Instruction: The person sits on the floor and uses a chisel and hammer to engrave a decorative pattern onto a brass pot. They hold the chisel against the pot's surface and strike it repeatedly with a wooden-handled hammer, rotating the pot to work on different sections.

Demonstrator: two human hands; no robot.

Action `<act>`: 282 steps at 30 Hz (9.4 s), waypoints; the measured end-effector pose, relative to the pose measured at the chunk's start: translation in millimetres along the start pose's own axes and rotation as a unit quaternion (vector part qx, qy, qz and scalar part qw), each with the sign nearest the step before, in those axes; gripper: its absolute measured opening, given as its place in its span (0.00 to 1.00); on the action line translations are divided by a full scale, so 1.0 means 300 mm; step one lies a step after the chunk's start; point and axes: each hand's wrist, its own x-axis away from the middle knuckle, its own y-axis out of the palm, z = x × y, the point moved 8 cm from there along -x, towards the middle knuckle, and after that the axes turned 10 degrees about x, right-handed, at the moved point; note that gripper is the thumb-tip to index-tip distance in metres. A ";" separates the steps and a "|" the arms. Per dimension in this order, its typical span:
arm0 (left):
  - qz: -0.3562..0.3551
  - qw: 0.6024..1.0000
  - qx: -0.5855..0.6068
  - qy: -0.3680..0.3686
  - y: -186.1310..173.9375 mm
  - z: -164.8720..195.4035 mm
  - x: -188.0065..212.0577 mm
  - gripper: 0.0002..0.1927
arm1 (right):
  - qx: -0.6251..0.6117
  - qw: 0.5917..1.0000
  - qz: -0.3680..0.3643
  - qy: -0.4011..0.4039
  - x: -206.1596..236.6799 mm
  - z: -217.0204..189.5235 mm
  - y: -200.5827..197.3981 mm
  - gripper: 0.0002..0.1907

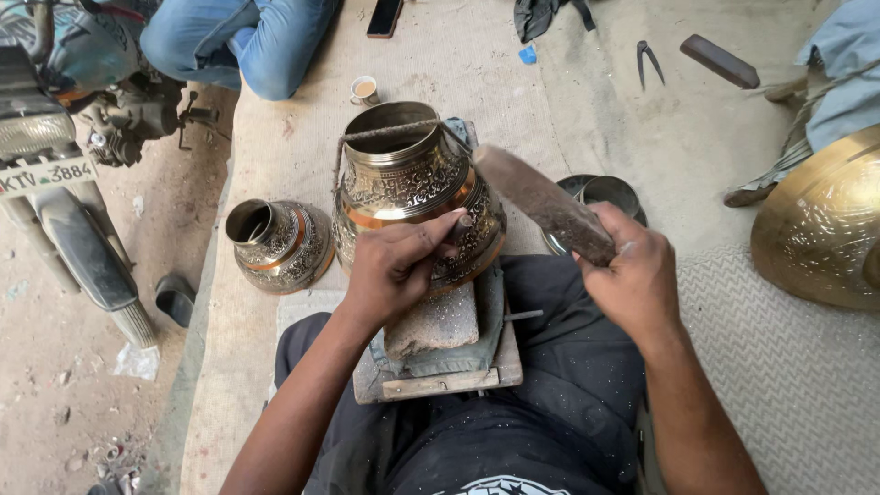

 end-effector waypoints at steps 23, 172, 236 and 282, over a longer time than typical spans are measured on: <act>0.007 1.000 0.014 0.021 -0.019 0.012 0.004 0.33 | 0.063 0.990 -0.005 -0.130 -0.111 -0.136 0.011 0.16; -0.115 0.992 0.048 0.011 -0.027 -0.083 -0.102 0.32 | -0.170 0.979 0.036 0.108 0.047 0.034 0.110 0.18; -0.122 0.987 0.019 -0.105 0.104 -0.099 -0.105 0.31 | -0.276 0.950 -0.005 0.147 0.045 0.203 0.144 0.17; -0.094 0.985 0.071 -0.127 0.139 -0.109 -0.089 0.28 | 0.041 0.999 0.023 0.021 0.061 0.206 0.147 0.15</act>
